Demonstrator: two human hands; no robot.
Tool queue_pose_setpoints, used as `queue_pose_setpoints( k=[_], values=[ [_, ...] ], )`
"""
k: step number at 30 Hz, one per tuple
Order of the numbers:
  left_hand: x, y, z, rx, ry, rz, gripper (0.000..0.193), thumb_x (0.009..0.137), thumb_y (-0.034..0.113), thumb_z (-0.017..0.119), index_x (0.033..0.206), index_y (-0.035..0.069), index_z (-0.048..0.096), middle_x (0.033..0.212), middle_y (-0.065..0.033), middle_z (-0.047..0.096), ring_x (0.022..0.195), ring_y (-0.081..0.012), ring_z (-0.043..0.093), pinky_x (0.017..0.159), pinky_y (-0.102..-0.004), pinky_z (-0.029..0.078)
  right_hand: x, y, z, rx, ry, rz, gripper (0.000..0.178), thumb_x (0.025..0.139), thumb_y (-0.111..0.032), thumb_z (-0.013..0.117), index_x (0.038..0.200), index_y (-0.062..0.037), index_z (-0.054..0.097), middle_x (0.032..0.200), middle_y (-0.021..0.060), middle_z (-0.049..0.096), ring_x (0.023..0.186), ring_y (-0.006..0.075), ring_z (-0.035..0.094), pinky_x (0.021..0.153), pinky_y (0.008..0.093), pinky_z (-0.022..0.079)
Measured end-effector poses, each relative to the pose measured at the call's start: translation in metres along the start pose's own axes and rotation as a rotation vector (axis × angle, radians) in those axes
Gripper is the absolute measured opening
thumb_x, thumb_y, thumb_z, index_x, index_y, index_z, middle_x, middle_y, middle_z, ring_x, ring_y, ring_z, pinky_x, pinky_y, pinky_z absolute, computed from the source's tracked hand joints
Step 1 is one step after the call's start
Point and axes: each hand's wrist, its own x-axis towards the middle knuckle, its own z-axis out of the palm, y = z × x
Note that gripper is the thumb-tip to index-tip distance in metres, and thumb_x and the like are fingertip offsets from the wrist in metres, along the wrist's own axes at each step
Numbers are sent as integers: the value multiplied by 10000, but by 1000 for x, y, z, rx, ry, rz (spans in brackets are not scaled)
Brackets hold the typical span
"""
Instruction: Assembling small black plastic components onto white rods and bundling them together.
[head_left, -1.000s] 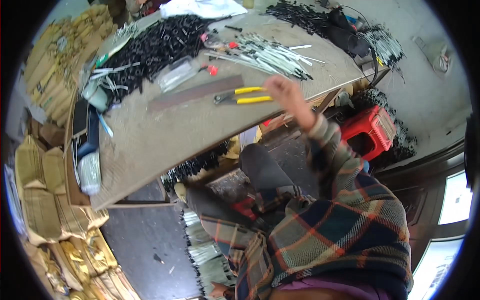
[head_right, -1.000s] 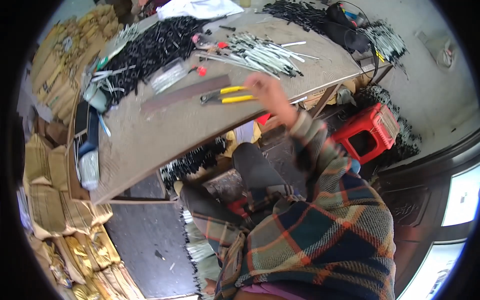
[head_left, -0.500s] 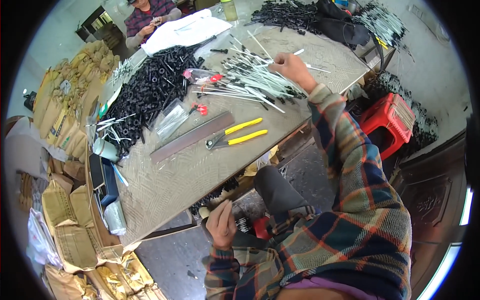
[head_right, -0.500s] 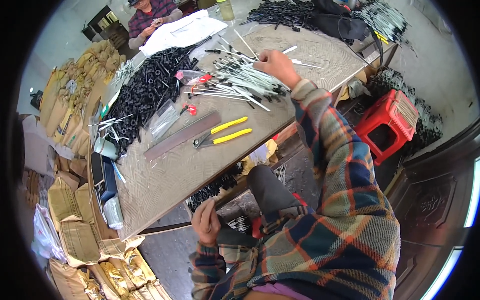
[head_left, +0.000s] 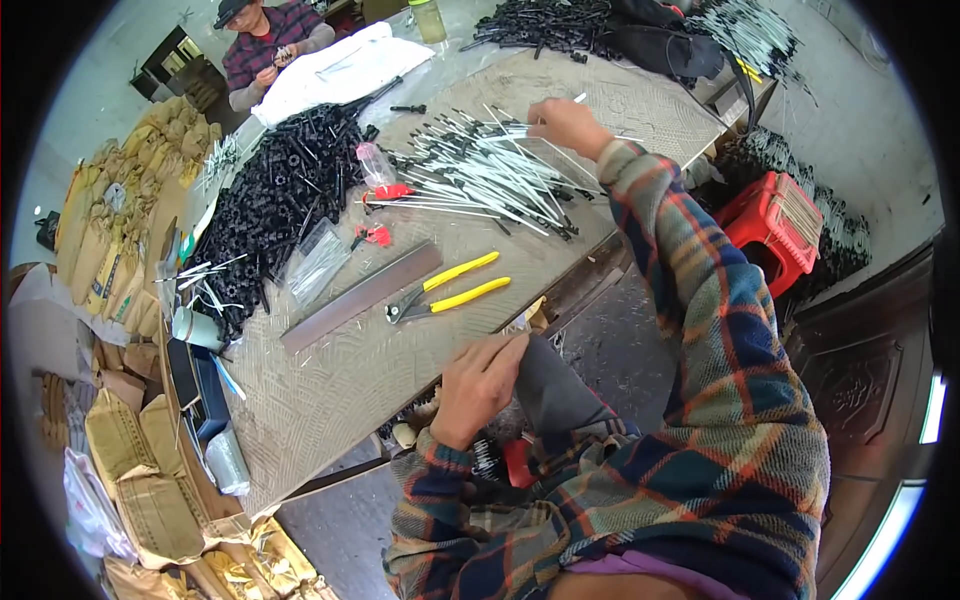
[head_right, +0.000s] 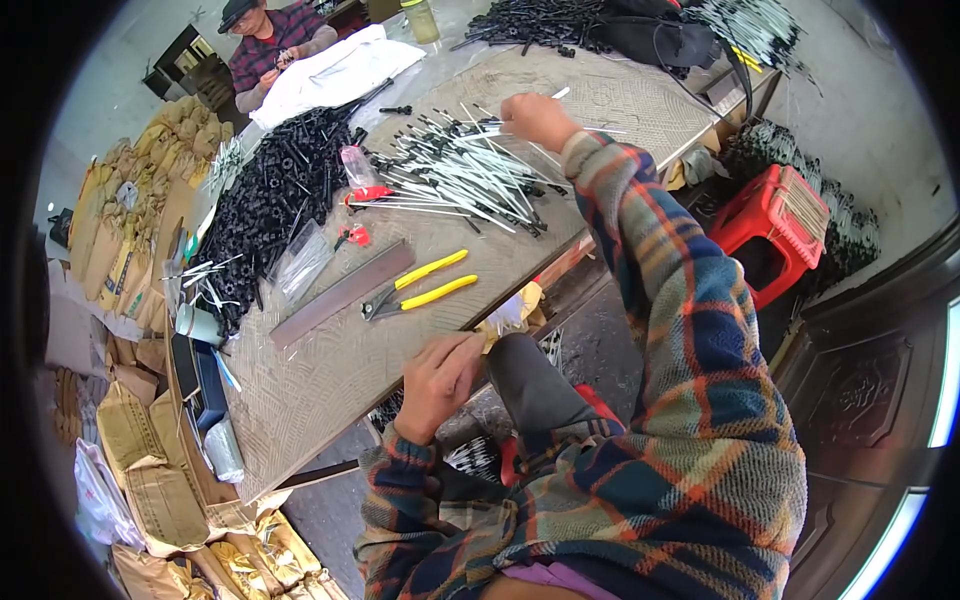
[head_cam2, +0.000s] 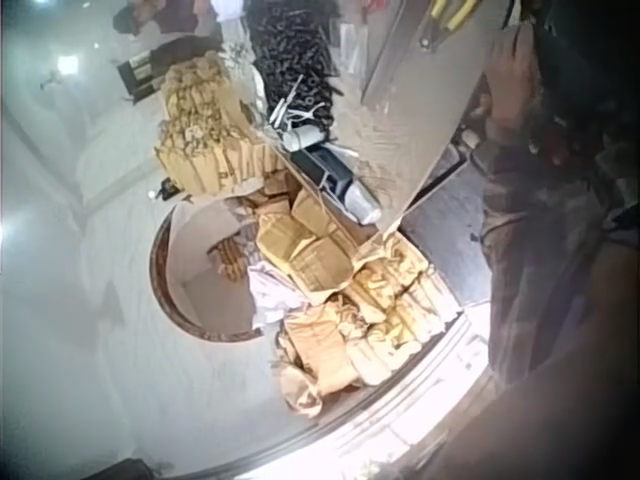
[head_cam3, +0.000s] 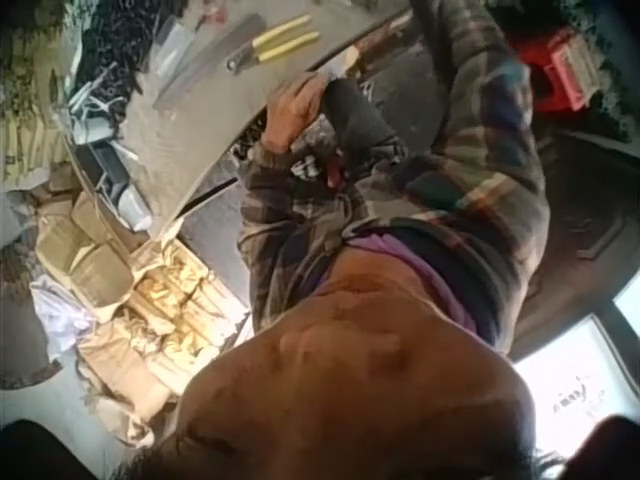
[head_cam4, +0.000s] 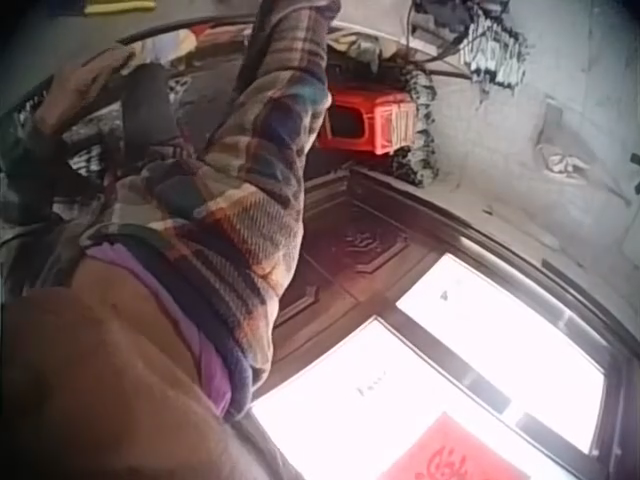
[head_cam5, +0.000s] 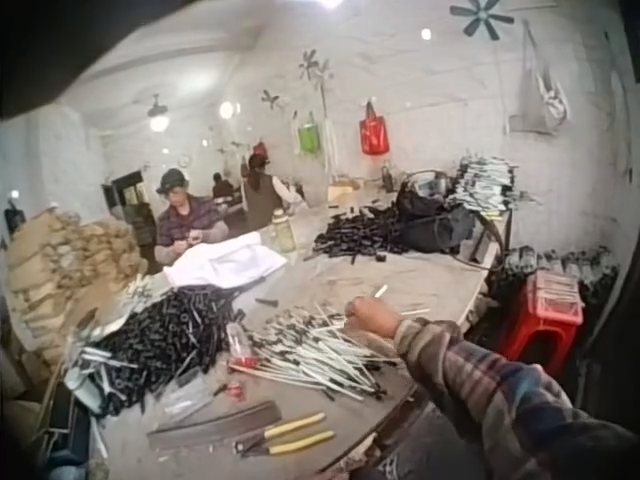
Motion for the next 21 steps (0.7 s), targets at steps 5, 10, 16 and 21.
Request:
queue_pose_setpoints(
  k=[5,10,16,21],
  values=[
    [-8,-3,2,19,-112,15,335,687,10,600,1017,68,594,911,-78,614,778,-241,599,669,-326,481,16,-15,19,-209,-297,97,247,727,-305,579,817,-90,661,819,128,637,762,320,602,674,412,472],
    [3,-3,1,54,-92,37,338,688,21,604,1022,72,594,952,-75,606,849,-242,589,712,-323,477,27,-11,11,-57,-127,168,260,738,-315,576,807,-79,661,808,153,634,784,331,604,676,421,470],
    [40,-9,20,304,-194,169,511,723,160,638,1211,124,489,1251,-78,472,1198,-241,401,990,-399,310,11,-19,31,-112,-245,82,307,703,-307,559,812,-36,656,793,186,634,737,361,617,666,450,484],
    [96,-30,35,354,-269,240,708,696,400,627,1317,191,359,1366,-55,343,1286,-229,268,1053,-459,181,13,-50,33,-171,60,-34,189,713,-223,528,725,-65,630,675,170,618,628,347,615,555,439,481]
  ],
)
